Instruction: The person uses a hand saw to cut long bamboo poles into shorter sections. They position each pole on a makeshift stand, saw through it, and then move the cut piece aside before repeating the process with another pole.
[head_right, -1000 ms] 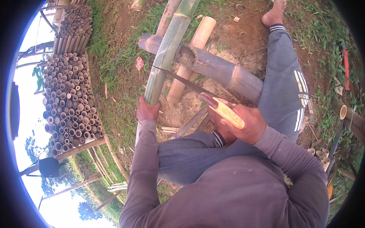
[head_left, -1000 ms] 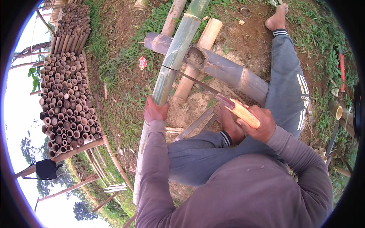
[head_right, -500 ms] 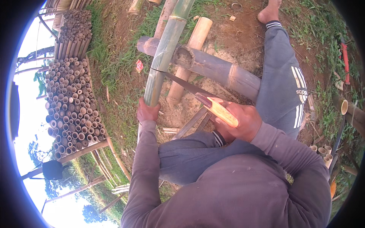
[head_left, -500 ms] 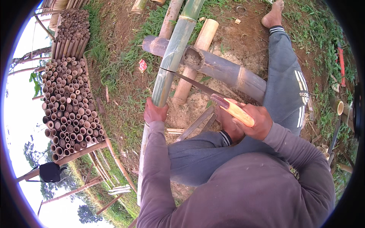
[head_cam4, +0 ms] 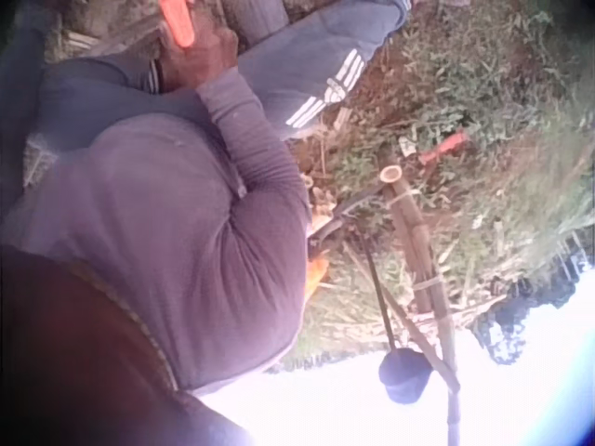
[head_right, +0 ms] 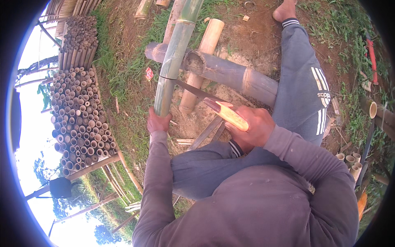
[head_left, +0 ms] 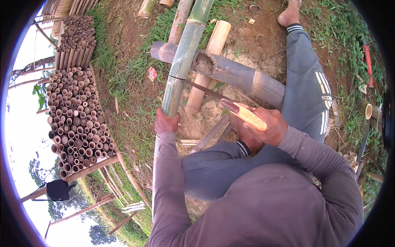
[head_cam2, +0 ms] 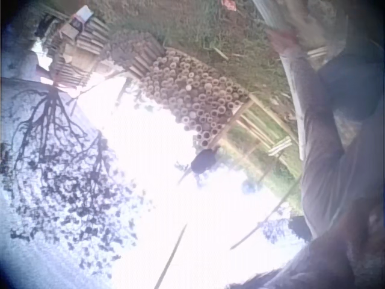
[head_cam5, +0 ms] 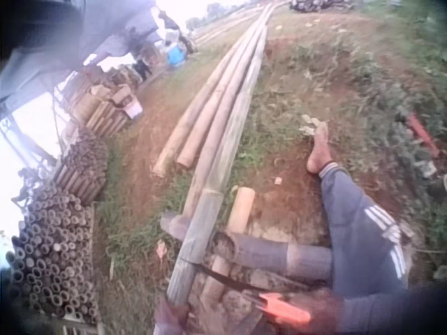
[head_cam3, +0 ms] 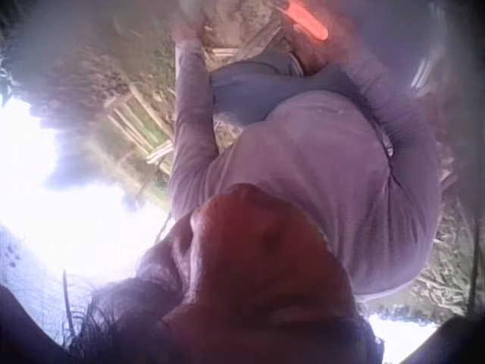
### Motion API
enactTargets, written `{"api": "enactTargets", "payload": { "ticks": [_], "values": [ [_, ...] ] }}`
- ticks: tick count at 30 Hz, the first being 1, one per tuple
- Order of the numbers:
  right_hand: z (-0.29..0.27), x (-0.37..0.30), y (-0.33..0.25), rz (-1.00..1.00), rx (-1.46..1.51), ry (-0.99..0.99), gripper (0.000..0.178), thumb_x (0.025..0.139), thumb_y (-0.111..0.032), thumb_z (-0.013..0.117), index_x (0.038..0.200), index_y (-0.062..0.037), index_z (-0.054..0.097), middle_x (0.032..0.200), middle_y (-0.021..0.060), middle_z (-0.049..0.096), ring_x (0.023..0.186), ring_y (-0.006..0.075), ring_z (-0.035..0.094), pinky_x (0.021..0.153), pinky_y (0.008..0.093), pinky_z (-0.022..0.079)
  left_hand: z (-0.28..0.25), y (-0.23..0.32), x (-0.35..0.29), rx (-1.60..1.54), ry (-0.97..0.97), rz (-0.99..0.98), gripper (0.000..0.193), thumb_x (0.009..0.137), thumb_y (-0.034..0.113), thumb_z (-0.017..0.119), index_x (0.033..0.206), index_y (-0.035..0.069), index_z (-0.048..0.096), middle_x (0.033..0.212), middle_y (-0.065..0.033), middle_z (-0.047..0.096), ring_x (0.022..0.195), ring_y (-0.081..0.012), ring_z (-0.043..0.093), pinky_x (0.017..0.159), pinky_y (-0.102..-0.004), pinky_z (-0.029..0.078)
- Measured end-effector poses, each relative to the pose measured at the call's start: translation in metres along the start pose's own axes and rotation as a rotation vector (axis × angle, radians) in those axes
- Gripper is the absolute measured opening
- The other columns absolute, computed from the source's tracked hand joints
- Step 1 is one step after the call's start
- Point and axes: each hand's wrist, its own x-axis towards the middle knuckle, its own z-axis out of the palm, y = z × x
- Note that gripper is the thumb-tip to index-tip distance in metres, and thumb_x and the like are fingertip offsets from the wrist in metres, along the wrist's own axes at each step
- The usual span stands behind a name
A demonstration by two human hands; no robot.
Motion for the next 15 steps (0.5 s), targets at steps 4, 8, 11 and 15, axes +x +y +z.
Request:
{"api": "enactTargets", "payload": {
  "ticks": [4,8,11,15],
  "values": [
    [0.024,0.014,0.013,-0.013,-0.125,-0.013,0.033,0.093,-0.035,0.078,0.106,-0.0064,0.067,0.08,0.0179,0.073,0.071,0.0393,0.073,0.063,0.0498,0.058,0.005,-0.004,0.005,-0.015,0.015,0.002,0.085,0.07,0.041,0.084,0.141,0.008,0.051,0.124,-0.0237,0.07,0.112,-0.0434,0.069,0.096,-0.0535,0.054],
    [0.097,0.138,0.012,0.107,-0.171,-0.08,0.04,0.095,-0.041,0.073,0.112,-0.0055,0.069,0.084,0.0212,0.074,0.078,0.0446,0.072,0.07,0.0534,0.057,0.001,0.01,0.012,-0.001,0.012,0.054,0.087,0.069,0.041,0.085,0.142,0.008,0.051,0.124,-0.023,0.07,0.112,-0.0435,0.069,0.096,-0.0538,0.054],
    [0.09,0.125,0.002,0.116,-0.163,-0.064,0.039,0.095,-0.04,0.074,0.113,-0.0056,0.069,0.085,0.0211,0.074,0.079,0.0435,0.073,0.07,0.0524,0.058,-0.003,0.011,0.006,0.016,0.017,0.042,0.087,0.069,0.041,0.085,0.142,0.008,0.051,0.124,-0.0226,0.07,0.112,-0.0438,0.069,0.096,-0.0539,0.054],
    [0.016,0.006,0.005,0.014,-0.025,0.013,0.034,0.093,-0.033,0.078,0.111,-0.0059,0.07,0.083,0.0183,0.074,0.073,0.0395,0.073,0.062,0.0499,0.058,0.002,-0.003,0.005,-0.012,-0.021,-0.006,0.088,0.069,0.042,0.085,0.142,0.008,0.051,0.123,-0.0226,0.07,0.112,-0.044,0.069,0.096,-0.0538,0.054]
  ]
}}
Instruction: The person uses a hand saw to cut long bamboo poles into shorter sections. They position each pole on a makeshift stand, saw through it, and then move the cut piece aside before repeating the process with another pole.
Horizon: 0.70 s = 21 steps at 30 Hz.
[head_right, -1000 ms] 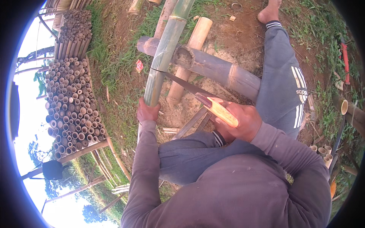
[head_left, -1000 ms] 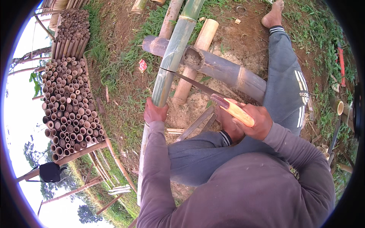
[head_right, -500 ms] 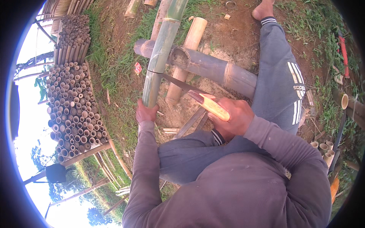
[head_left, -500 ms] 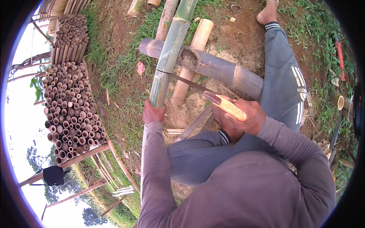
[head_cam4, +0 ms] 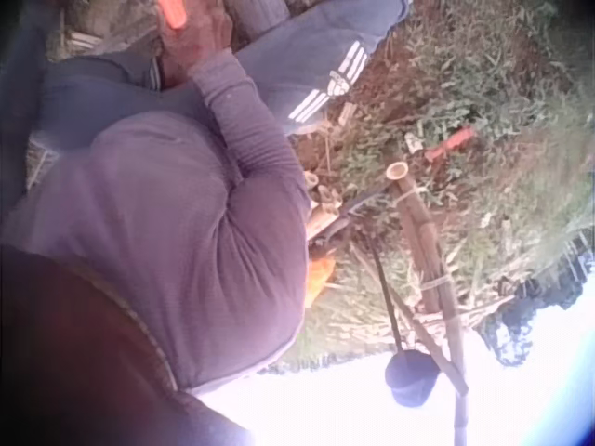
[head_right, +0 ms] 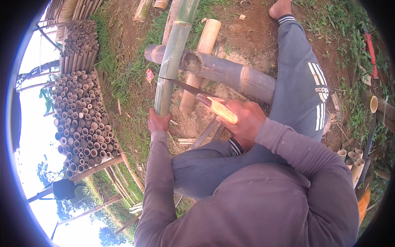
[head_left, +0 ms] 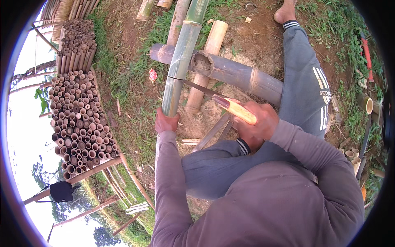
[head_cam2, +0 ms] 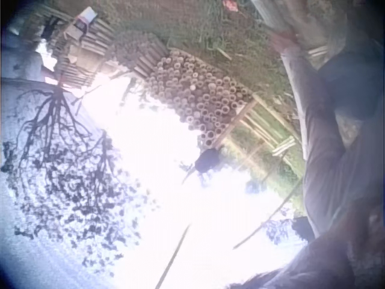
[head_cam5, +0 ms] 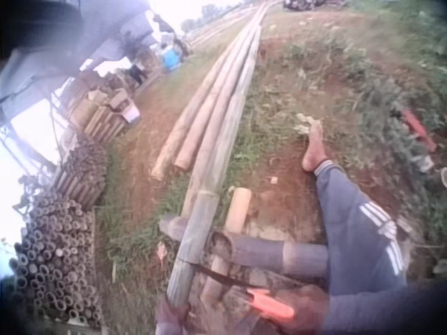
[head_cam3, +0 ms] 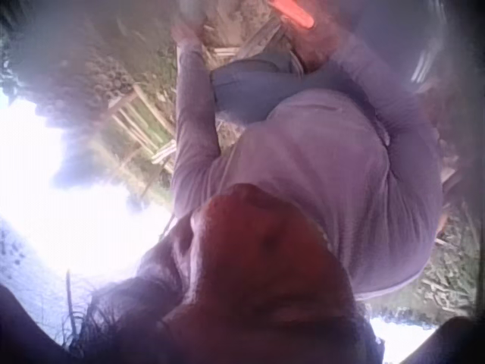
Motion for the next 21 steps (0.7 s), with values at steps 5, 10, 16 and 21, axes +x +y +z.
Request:
{"api": "enactTargets", "payload": {
  "ticks": [5,10,16,21],
  "values": [
    [0.024,0.035,0.008,-0.043,-0.075,-0.002,0.034,0.093,-0.034,0.079,0.111,-0.0062,0.068,0.082,0.0193,0.073,0.073,0.04,0.073,0.063,0.0502,0.057,-0.002,0.002,0.001,0.022,0.014,0.003,0.085,0.07,0.04,0.085,0.141,0.009,0.052,0.124,-0.0231,0.071,0.113,-0.0444,0.069,0.097,-0.0533,0.054],
    [0.064,0.116,-0.001,0.175,-0.101,-0.135,0.044,0.095,-0.044,0.072,0.117,-0.0055,0.067,0.089,0.0236,0.073,0.082,0.044,0.073,0.074,0.054,0.057,-0.005,0.016,0.0,0.01,0.016,0.071,0.084,0.069,0.039,0.085,0.14,0.008,0.053,0.121,-0.0249,0.072,0.112,-0.0454,0.069,0.096,-0.0532,0.054],
    [-0.011,0.002,-0.013,0.039,-0.012,-0.049,0.039,0.096,-0.039,0.074,0.109,-0.003,0.067,0.086,0.0188,0.074,0.077,0.0416,0.073,0.068,0.0516,0.057,-0.001,0.002,0.001,-0.007,0.046,0.051,0.083,0.068,0.04,0.085,0.137,0.005,0.055,0.113,-0.0282,0.073,0.107,-0.0475,0.07,0.094,-0.0543,0.055],
    [0.051,0.075,0.008,0.058,-0.16,-0.081,0.037,0.095,-0.04,0.073,0.111,-0.0074,0.067,0.084,0.02,0.074,0.076,0.0426,0.072,0.068,0.0525,0.057,-0.006,0.009,0.005,0.018,-0.01,0.028,0.082,0.069,0.039,0.086,0.139,0.01,0.054,0.121,-0.0246,0.072,0.111,-0.0455,0.069,0.095,-0.0544,0.054]
  ]
}}
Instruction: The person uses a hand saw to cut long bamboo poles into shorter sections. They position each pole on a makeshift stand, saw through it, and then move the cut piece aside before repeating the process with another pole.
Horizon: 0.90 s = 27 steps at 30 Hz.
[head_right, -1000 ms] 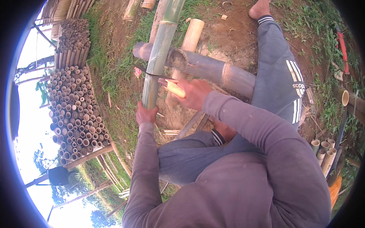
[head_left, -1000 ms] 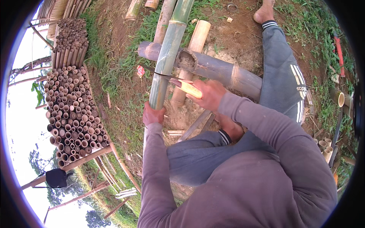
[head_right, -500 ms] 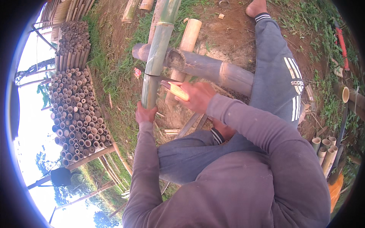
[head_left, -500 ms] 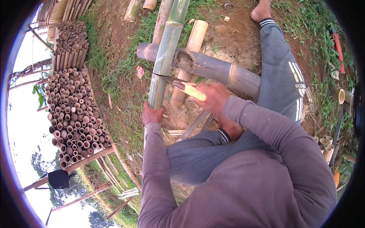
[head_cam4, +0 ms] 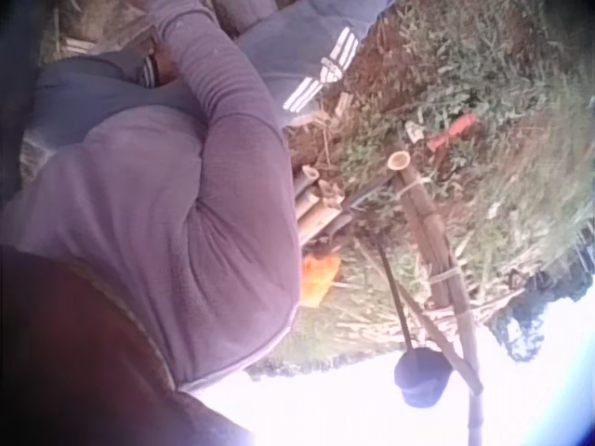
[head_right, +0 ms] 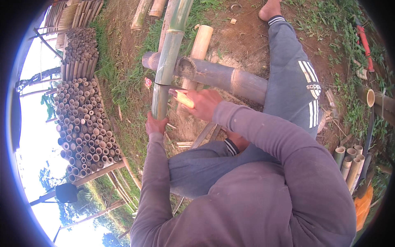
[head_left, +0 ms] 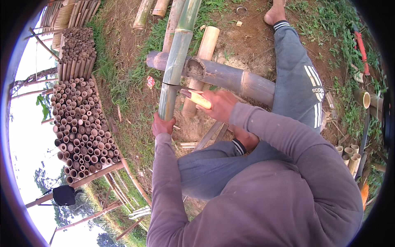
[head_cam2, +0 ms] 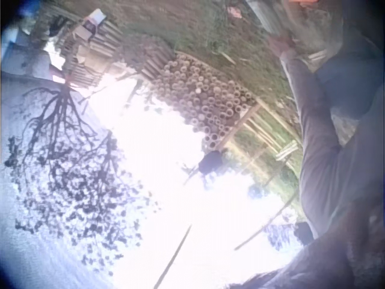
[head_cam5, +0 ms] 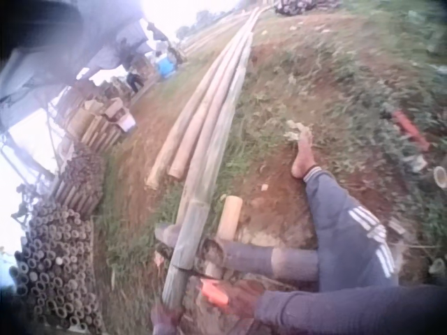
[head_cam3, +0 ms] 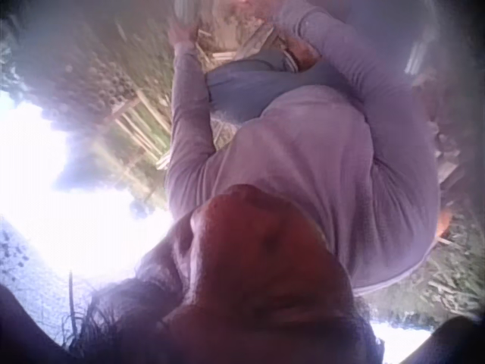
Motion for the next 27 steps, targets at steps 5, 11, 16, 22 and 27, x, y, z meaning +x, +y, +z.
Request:
{"api": "enactTargets", "payload": {
  "ticks": [5,11,16,22,27],
  "values": [
    [0.009,0.018,-0.008,0.001,0.047,0.043,0.032,0.092,-0.032,0.077,0.106,-0.0044,0.067,0.082,0.0223,0.072,0.076,0.0451,0.071,0.067,0.0524,0.056,0.003,-0.005,0.001,-0.018,0.008,0.044,0.084,0.069,0.039,0.086,0.14,0.009,0.053,0.12,-0.026,0.072,0.112,-0.046,0.069,0.096,-0.0548,0.054],
    [-0.042,-0.062,-0.008,-0.083,0.149,0.129,0.031,0.092,-0.031,0.079,0.103,-0.0053,0.067,0.082,0.0202,0.072,0.073,0.0416,0.072,0.063,0.0511,0.056,0.002,-0.007,-0.006,0.003,0.006,-0.008,0.085,0.069,0.038,0.086,0.142,0.009,0.052,0.119,-0.0269,0.072,0.112,-0.0464,0.069,0.096,-0.055,0.054],
    [0.008,0.035,-0.017,0.063,0.015,-0.069,0.044,0.096,-0.043,0.07,0.118,-0.0051,0.066,0.089,0.0217,0.075,0.083,0.0438,0.073,0.073,0.0527,0.057,0.002,0.0,0.001,-0.043,0.075,0.119,0.075,0.069,0.038,0.084,0.131,0.006,0.057,0.109,-0.028,0.074,0.104,-0.0487,0.07,0.093,-0.0545,0.055],
    [-0.032,-0.063,-0.01,0.019,0.088,-0.032,0.049,0.096,-0.04,0.073,0.129,-0.0052,0.063,0.091,0.0191,0.076,0.08,0.0406,0.075,0.072,0.0524,0.059,0.001,-0.007,-0.005,-0.03,-0.02,0.002,0.086,0.069,0.037,0.086,0.142,0.008,0.052,0.119,-0.0274,0.072,0.111,-0.0466,0.069,0.097,-0.055,0.054],
    [0.003,-0.002,0.002,0.092,-0.078,-0.084,0.036,0.095,-0.036,0.074,0.113,-0.0058,0.067,0.09,0.0214,0.075,0.081,0.0443,0.073,0.071,0.0524,0.059,0.003,-0.001,-0.01,0.001,-0.044,0.066,0.085,0.069,0.04,0.085,0.141,0.007,0.052,0.117,-0.0277,0.073,0.109,-0.0475,0.07,0.095,-0.0549,0.055]
  ]
}}
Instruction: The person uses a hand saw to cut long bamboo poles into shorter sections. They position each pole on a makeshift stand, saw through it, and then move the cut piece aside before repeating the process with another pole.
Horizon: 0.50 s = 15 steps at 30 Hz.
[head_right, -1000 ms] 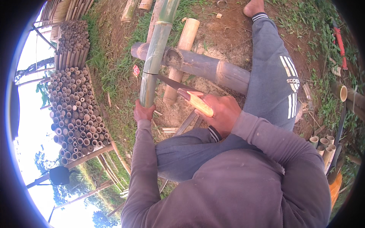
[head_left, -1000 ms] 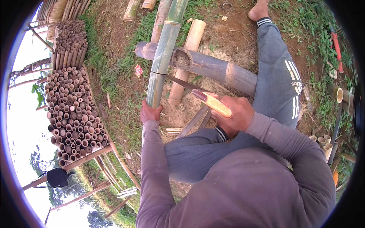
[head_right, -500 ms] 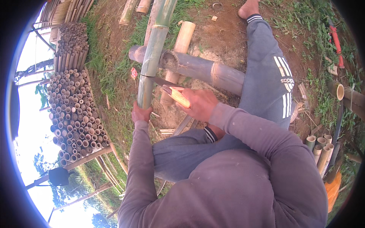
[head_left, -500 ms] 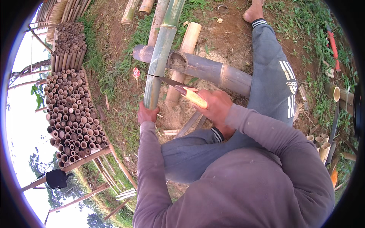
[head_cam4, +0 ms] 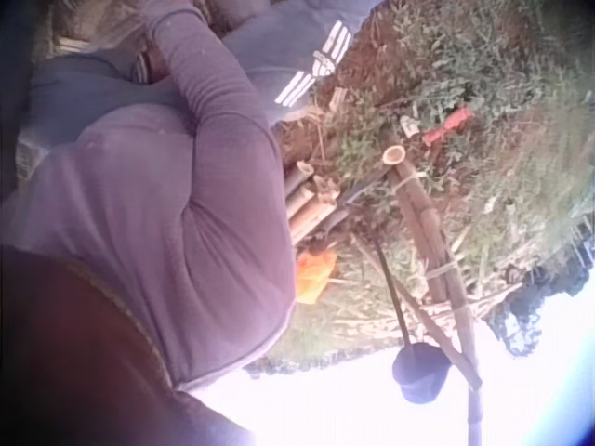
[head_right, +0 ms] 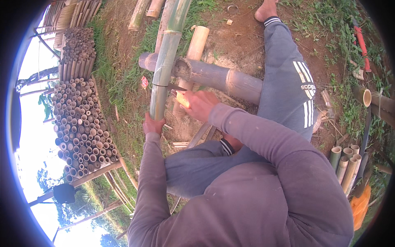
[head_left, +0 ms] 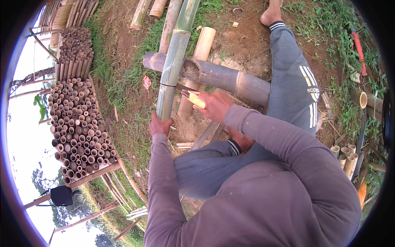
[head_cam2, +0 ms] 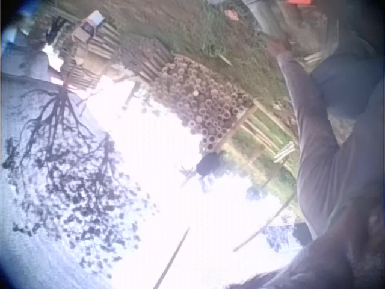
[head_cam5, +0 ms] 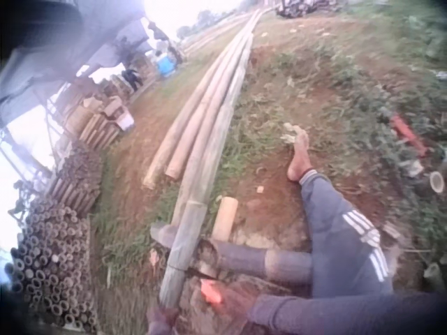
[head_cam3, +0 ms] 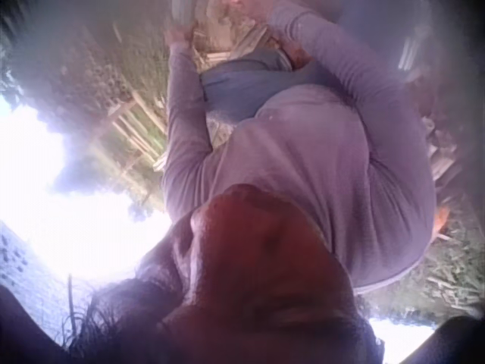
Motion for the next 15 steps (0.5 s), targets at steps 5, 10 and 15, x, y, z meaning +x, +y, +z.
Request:
{"api": "enactTargets", "payload": {
  "ticks": [5,10,15],
  "values": [
    [-0.013,0.003,0.021,0.159,0.137,-0.003,0.039,0.095,-0.041,0.073,0.109,-0.0051,0.068,0.088,0.0225,0.074,0.085,0.0446,0.073,0.077,0.0519,0.058,0.007,0.01,-0.005,0.044,-0.04,0.015,0.086,0.068,0.043,0.085,0.139,0.007,0.055,0.114,-0.0285,0.074,0.107,-0.047,0.071,0.094,-0.0534,0.056],
    [-0.04,-0.081,0.086,0.188,0.202,0.199,0.034,0.091,-0.028,0.082,0.108,-0.0032,0.068,0.091,0.0184,0.071,0.082,0.0373,0.071,0.077,0.0451,0.057,-0.011,-0.008,-0.005,-0.075,-0.069,0.068,0.09,0.066,0.043,0.087,0.142,0.007,0.055,0.111,-0.0288,0.074,0.106,-0.0451,0.072,0.094,-0.0512,0.058],
    [-0.051,-0.032,0.025,-0.285,0.003,0.339,0.057,0.093,-0.026,0.081,0.14,-0.003,0.058,0.13,0.0188,0.062,0.114,0.0326,0.065,0.092,0.0408,0.055,-0.082,-0.018,-0.054,-0.223,-0.079,0.101,0.091,0.063,0.045,0.088,0.14,0.007,0.059,0.11,-0.0247,0.076,0.105,-0.043,0.073,0.094,-0.0485,0.058]
  ]
}}
